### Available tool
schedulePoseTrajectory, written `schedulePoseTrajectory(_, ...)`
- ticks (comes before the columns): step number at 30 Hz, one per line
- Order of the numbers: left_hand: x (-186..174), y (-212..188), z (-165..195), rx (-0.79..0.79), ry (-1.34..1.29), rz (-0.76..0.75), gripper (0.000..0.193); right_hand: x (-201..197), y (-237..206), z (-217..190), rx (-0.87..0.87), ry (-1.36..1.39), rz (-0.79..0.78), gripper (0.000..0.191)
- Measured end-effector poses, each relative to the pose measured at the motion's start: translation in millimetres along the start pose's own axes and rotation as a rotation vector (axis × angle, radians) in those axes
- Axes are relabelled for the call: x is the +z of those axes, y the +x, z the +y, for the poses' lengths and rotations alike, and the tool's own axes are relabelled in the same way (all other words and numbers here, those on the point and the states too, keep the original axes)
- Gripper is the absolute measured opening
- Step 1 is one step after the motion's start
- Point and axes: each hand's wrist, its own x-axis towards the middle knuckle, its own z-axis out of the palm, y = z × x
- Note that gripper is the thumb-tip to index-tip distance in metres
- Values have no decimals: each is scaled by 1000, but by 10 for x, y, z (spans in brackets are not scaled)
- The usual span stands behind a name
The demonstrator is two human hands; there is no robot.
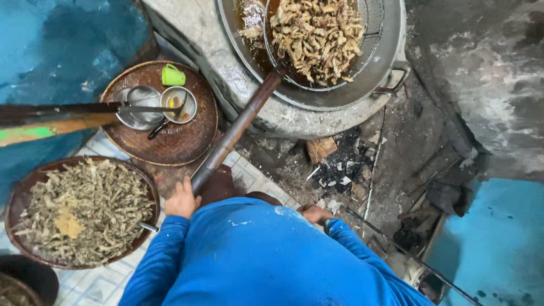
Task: The person deep-fries shredded food in a large wok of hot oil over a wood fire, stirring it with a long bamboo pole. They use a wire skimmer to lift fried pieces out of the oil and transfer them into round bamboo trays beside the stove.
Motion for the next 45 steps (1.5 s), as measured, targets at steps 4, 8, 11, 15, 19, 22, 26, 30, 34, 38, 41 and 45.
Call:
schedulePoseTrajectory(4,73,-262,229,-21,-18,18,89,-167,-35,281,-188,-13,526,62)
schedulePoseTrajectory(8,133,-497,422,-2,-39,72,84,87,-75,615,-94,232,889,55)
schedulePoseTrajectory(11,122,-580,478,16,-28,128,84,453,-136,911,-1,221,624,51)
schedulePoseTrajectory(15,97,-629,481,-10,-10,142,78,877,-233,1214,-169,-98,231,47)
schedulePoseTrajectory(19,87,-676,468,-21,-19,119,81,1073,-252,1259,-164,-81,-13,51)
schedulePoseTrajectory(22,72,-710,443,0,-82,161,81,1125,-238,1115,-105,26,-67,51)
schedulePoseTrajectory(26,-16,-730,365,6,-108,143,80,1120,-275,800,-52,161,-64,51)
schedulePoseTrajectory(30,-124,-716,230,22,-148,150,74,1043,-304,403,21,387,-19,51)
schedulePoseTrajectory(34,-190,-662,99,45,-171,133,78,897,-188,-164,61,63,230,50)
schedulePoseTrajectory(38,-175,-563,39,78,-175,146,82,643,80,-995,-214,-79,383,65)
schedulePoseTrajectory(41,-129,-471,39,81,-185,129,78,349,370,-1737,-378,106,387,77)
schedulePoseTrajectory(45,-47,-308,81,53,-172,125,86,-162,840,-2619,-306,934,199,64)
